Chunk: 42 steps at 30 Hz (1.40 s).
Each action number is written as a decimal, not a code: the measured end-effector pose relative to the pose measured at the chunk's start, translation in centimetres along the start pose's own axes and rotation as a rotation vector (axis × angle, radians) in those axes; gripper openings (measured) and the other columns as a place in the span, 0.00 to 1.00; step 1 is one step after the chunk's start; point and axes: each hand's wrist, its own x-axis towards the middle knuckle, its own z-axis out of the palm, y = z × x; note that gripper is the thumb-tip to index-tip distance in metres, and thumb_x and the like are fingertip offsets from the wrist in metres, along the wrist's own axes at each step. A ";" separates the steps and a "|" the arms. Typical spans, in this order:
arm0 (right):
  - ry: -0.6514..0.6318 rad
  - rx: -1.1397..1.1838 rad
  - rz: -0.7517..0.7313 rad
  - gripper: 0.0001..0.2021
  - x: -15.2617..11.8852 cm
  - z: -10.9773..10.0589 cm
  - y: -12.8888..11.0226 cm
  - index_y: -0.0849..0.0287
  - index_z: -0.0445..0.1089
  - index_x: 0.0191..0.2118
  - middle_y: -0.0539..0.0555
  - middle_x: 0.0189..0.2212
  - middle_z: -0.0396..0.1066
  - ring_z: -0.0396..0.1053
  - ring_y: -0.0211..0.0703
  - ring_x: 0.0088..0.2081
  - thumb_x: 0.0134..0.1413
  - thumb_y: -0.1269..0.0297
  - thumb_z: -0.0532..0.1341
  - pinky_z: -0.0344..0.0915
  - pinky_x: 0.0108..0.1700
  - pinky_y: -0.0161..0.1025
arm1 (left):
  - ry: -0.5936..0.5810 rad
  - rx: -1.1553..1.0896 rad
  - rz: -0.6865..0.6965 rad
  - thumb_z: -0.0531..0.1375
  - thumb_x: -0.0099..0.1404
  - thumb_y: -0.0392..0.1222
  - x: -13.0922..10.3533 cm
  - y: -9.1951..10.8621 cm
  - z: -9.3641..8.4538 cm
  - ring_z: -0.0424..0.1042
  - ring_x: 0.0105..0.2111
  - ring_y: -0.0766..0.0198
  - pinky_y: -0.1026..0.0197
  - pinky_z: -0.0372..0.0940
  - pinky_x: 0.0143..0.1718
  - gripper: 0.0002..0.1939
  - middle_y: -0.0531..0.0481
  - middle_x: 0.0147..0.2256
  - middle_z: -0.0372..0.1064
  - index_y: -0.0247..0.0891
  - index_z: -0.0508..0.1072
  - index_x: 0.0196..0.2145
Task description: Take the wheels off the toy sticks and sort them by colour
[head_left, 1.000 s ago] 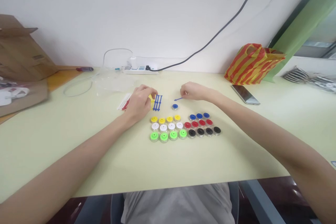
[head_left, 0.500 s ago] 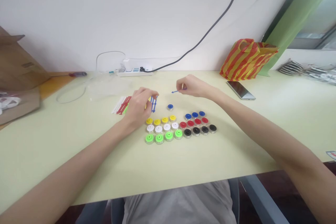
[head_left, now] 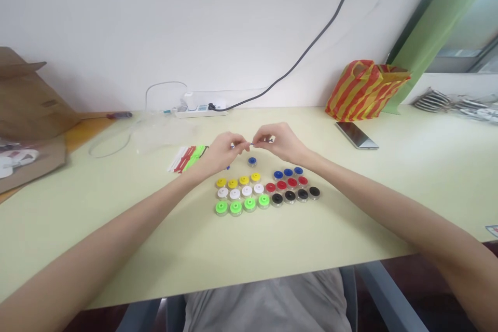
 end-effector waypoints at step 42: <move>-0.769 0.262 0.388 0.07 4.0 -1.3 3.5 0.62 0.79 0.31 0.52 0.27 0.75 0.64 0.37 0.31 0.55 0.64 0.68 0.59 0.36 0.36 | 0.031 0.028 0.012 0.62 0.69 0.47 -1.4 -2.2 0.8 0.69 0.43 0.53 0.51 0.65 0.49 0.10 0.48 0.35 0.76 0.42 0.78 0.31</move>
